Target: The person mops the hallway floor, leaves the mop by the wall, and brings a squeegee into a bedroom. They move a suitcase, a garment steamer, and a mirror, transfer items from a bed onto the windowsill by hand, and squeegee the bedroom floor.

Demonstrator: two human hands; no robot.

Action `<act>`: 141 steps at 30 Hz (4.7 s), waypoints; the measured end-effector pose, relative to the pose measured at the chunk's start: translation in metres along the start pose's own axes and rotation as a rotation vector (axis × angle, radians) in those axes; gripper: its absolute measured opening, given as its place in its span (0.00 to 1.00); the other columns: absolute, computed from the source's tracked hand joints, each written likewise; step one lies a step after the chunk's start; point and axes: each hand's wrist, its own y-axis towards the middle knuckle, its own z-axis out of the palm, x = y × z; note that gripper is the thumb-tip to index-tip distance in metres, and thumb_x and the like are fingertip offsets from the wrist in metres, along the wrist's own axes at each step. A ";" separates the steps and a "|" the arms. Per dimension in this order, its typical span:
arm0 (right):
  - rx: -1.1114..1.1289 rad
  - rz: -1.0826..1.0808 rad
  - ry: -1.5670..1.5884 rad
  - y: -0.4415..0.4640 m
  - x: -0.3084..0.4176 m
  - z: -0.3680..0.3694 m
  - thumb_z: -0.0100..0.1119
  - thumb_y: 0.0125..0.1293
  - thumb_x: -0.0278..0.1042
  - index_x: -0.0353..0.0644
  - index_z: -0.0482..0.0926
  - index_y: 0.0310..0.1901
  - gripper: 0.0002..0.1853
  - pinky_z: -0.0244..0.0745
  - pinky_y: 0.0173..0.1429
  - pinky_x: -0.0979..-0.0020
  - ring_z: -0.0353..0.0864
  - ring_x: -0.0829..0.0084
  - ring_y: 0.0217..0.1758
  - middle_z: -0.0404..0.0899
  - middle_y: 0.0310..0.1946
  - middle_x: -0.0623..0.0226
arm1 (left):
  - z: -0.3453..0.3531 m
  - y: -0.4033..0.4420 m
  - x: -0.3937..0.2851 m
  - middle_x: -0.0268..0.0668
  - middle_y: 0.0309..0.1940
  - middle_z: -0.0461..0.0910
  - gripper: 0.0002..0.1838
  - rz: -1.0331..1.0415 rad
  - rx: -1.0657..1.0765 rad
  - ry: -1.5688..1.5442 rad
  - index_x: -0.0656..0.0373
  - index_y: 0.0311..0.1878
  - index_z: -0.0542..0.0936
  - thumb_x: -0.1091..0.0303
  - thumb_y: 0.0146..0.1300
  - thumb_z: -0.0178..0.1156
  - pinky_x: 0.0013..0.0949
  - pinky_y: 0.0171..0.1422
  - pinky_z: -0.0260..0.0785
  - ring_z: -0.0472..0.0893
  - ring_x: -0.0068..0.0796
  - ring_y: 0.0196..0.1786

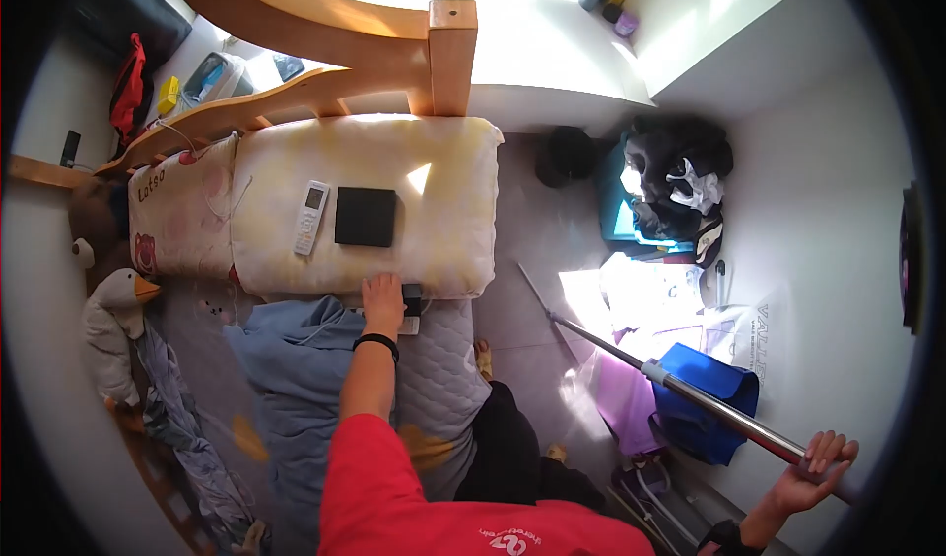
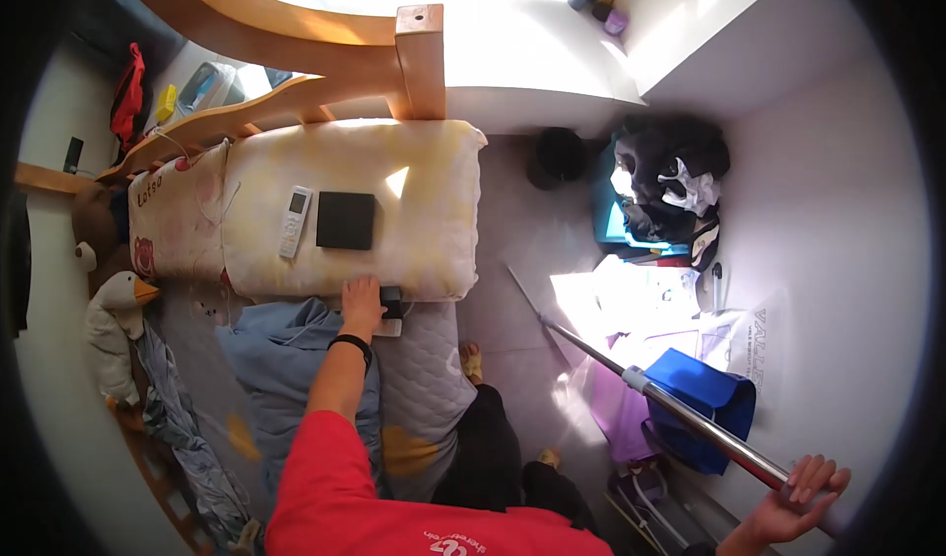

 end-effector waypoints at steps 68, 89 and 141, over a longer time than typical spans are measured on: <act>-0.077 -0.002 0.125 0.123 -0.076 -0.043 0.49 0.66 0.42 0.46 0.58 0.33 0.13 0.54 0.19 0.85 0.54 0.87 0.14 0.57 0.15 0.78 | -0.144 0.120 -0.193 0.44 0.50 0.72 0.36 -0.303 0.073 -1.873 0.65 0.58 0.63 0.55 0.52 0.67 0.36 0.52 0.71 0.74 0.35 0.51; -0.447 0.228 -0.221 0.201 -0.115 0.093 0.53 0.62 0.52 0.43 0.70 0.38 0.18 0.60 0.23 0.77 0.61 0.79 0.16 0.65 0.15 0.73 | -0.288 0.565 -0.487 0.60 0.56 0.65 0.53 0.167 -0.315 -1.241 0.73 0.65 0.51 0.51 0.45 0.69 0.40 0.64 0.59 0.66 0.53 0.60; -0.200 0.050 -0.034 0.150 -0.094 -0.002 0.46 0.67 0.35 0.46 0.58 0.27 0.12 0.50 0.30 0.79 0.49 0.83 0.22 0.51 0.19 0.76 | -0.062 0.082 0.082 0.49 0.41 0.69 0.24 -0.367 -0.897 -0.212 0.64 0.42 0.65 0.65 0.44 0.63 0.48 0.50 0.64 0.70 0.52 0.45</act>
